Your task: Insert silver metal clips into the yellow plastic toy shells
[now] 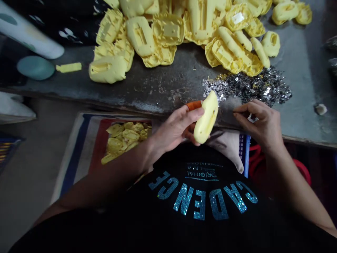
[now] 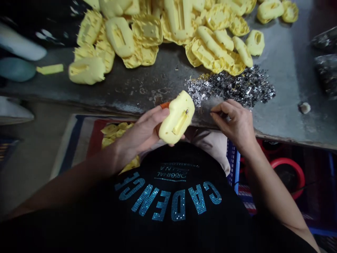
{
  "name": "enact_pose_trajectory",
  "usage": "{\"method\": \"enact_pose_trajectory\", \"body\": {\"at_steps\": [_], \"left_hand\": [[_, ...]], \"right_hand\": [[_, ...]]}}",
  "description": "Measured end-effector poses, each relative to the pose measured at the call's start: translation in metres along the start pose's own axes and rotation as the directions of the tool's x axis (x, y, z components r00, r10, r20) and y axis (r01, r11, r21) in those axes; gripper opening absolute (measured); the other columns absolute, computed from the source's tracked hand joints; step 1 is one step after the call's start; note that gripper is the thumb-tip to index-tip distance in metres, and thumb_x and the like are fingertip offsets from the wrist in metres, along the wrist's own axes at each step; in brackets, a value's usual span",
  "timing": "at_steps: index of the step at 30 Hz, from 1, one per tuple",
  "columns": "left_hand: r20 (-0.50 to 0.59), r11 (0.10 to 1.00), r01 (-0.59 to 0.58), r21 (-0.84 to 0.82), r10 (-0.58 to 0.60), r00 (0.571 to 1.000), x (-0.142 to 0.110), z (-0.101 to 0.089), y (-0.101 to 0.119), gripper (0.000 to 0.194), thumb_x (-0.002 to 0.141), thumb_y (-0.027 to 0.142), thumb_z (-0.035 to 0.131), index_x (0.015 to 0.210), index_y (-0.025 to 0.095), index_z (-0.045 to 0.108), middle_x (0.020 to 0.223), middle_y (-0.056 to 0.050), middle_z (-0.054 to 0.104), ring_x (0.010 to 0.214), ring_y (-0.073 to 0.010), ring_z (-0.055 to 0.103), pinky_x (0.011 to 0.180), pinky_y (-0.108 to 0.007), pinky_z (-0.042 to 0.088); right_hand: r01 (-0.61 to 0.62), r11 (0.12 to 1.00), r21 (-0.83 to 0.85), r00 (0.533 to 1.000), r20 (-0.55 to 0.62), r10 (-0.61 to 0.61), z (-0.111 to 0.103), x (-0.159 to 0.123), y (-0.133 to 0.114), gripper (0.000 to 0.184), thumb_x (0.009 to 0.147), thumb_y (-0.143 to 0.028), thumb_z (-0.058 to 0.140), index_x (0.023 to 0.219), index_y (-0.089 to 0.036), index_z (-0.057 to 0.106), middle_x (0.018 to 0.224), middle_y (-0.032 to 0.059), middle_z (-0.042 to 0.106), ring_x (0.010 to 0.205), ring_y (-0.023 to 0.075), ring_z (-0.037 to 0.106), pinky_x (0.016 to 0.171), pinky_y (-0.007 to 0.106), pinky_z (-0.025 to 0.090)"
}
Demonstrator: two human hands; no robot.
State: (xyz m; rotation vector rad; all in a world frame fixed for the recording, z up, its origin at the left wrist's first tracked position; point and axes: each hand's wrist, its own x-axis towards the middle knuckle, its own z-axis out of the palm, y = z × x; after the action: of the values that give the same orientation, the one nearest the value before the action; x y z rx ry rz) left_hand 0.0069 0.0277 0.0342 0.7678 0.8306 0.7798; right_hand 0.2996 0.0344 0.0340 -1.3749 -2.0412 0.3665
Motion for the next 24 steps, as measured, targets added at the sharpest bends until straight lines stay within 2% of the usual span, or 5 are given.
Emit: {"method": "enact_pose_trajectory", "body": {"at_steps": [5, 9, 15, 20, 24], "left_hand": [[-0.089, 0.91, -0.02, 0.415, 0.063, 0.994, 0.021, -0.005, 0.03, 0.091, 0.085, 0.062, 0.099, 0.159, 0.02, 0.066, 0.105, -0.007, 0.081, 0.078, -0.021, 0.079, 0.051, -0.022, 0.056], [-0.114, 0.844, -0.022, 0.537, 0.098, 0.989, 0.027, -0.012, 0.033, 0.1, 0.084, 0.054, 0.097, 0.168, 0.016, 0.06, 0.111, -0.009, 0.081, 0.081, -0.0216, 0.078, 0.052, -0.023, 0.055], [-0.214, 0.926, -0.279, 0.256, 0.335, 0.918, 0.003, -0.02, 0.012, 0.074, 0.099, 0.055, 0.084, 0.163, 0.022, 0.067, 0.122, -0.009, 0.085, 0.108, -0.0286, 0.082, 0.069, -0.025, 0.06], [-0.311, 0.974, -0.224, -0.014, 0.209, 0.927, -0.025, -0.016, -0.006, 0.072, 0.101, 0.064, 0.081, 0.163, 0.029, 0.07, 0.143, -0.01, 0.087, 0.128, -0.0396, 0.085, 0.063, -0.027, 0.059], [-0.328, 0.98, -0.178, -0.094, 0.138, 0.934, -0.039, -0.016, -0.016, 0.075, 0.102, 0.066, 0.08, 0.165, 0.025, 0.069, 0.142, -0.013, 0.089, 0.1, -0.0331, 0.09, 0.048, -0.024, 0.05]], "right_hand": [[0.011, 0.993, -0.12, 1.0, -0.015, -0.013, 0.019, -0.018, 0.02, 0.013, 0.108, -0.029, 0.072, 0.099, -0.027, 0.082, 0.092, 0.0052, 0.08, 0.087, 0.0257, 0.074, 0.078, 0.039, 0.051], [0.034, 0.987, -0.158, 0.999, -0.005, -0.035, 0.025, -0.025, 0.024, 0.017, 0.113, -0.032, 0.069, 0.102, -0.028, 0.081, 0.096, 0.0062, 0.082, 0.093, 0.0279, 0.073, 0.085, 0.043, 0.047], [0.154, 0.964, -0.215, 0.987, -0.003, -0.159, 0.027, -0.009, 0.012, 0.015, 0.116, -0.035, 0.071, 0.108, -0.032, 0.083, 0.096, 0.006, 0.08, 0.095, 0.0295, 0.065, 0.086, 0.047, 0.039], [0.279, 0.949, -0.148, 0.948, 0.202, -0.247, 0.039, 0.019, 0.001, 0.019, 0.118, -0.035, 0.067, 0.112, -0.033, 0.085, 0.102, 0.0077, 0.08, 0.098, 0.0307, 0.063, 0.087, 0.049, 0.041], [0.299, 0.944, -0.14, 0.93, 0.265, -0.255, 0.041, 0.023, -0.001, 0.016, 0.116, -0.031, 0.071, 0.112, -0.032, 0.087, 0.103, 0.0078, 0.081, 0.099, 0.0303, 0.064, 0.087, 0.047, 0.041]]}}
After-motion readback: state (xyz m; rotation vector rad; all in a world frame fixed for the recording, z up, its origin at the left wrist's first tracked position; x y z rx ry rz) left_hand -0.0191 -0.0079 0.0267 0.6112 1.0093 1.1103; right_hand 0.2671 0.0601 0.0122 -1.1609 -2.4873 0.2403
